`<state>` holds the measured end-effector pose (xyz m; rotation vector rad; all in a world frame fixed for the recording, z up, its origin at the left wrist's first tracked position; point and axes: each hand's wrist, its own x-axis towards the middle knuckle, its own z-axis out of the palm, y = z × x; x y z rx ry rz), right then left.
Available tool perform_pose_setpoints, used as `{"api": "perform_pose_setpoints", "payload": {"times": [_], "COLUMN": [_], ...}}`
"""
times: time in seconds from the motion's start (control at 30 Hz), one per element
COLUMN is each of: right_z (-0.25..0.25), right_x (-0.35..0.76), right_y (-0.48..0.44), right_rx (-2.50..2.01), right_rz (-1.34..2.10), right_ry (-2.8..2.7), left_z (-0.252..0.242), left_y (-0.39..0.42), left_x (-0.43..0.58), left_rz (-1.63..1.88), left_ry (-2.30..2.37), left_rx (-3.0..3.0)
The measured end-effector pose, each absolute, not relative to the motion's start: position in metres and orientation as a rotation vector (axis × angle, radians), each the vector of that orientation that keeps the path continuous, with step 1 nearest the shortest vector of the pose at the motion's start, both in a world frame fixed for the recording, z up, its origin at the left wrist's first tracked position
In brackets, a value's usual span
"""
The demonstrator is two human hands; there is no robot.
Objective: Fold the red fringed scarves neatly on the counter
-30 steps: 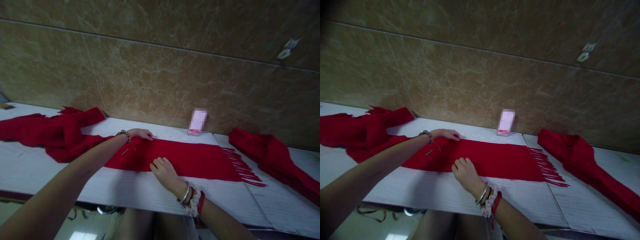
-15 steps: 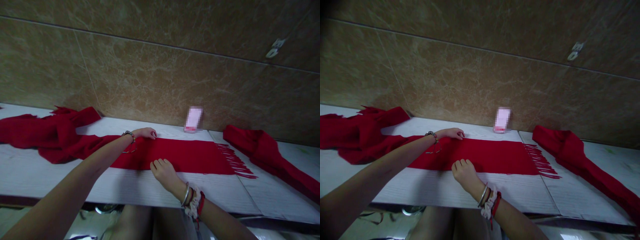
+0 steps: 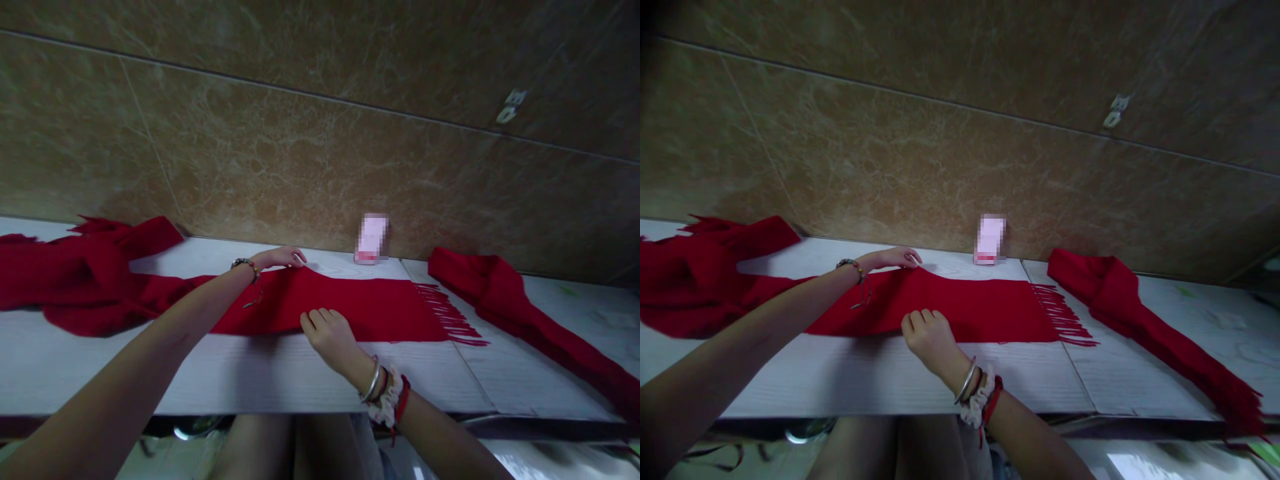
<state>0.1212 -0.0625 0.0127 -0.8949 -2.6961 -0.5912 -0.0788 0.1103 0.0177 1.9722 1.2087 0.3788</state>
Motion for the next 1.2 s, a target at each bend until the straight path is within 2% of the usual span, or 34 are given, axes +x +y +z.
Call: {"api": "perform_pose_setpoints", "payload": {"times": [0.3,0.53,0.87,1.03,1.2], "right_z": [0.045,0.058,0.049,0.023,0.003], "right_x": [0.176,0.229,0.302,0.315,0.314], "right_y": [-0.066,-0.07,-0.06,-0.065,-0.072], "right_rx": [-0.879,-0.971,-1.174,-1.22,-1.251], "right_rz": [-0.845,-0.965,-1.093,-0.967,-0.853], "right_ry": [-2.485,-2.413,-2.334,-2.448,-2.519], "left_z": [0.07,0.087,0.076,0.051,0.029], "left_y": [0.122,0.13,0.147,0.148,0.145], "left_x": [-0.023,0.04,0.135,0.149,0.134], "left_rz": [0.515,0.543,0.423,0.079,-0.035], "left_ry": [0.976,0.852,0.799,0.873,0.994], "left_rx": [1.732,1.598,1.818,2.113,2.195]}}
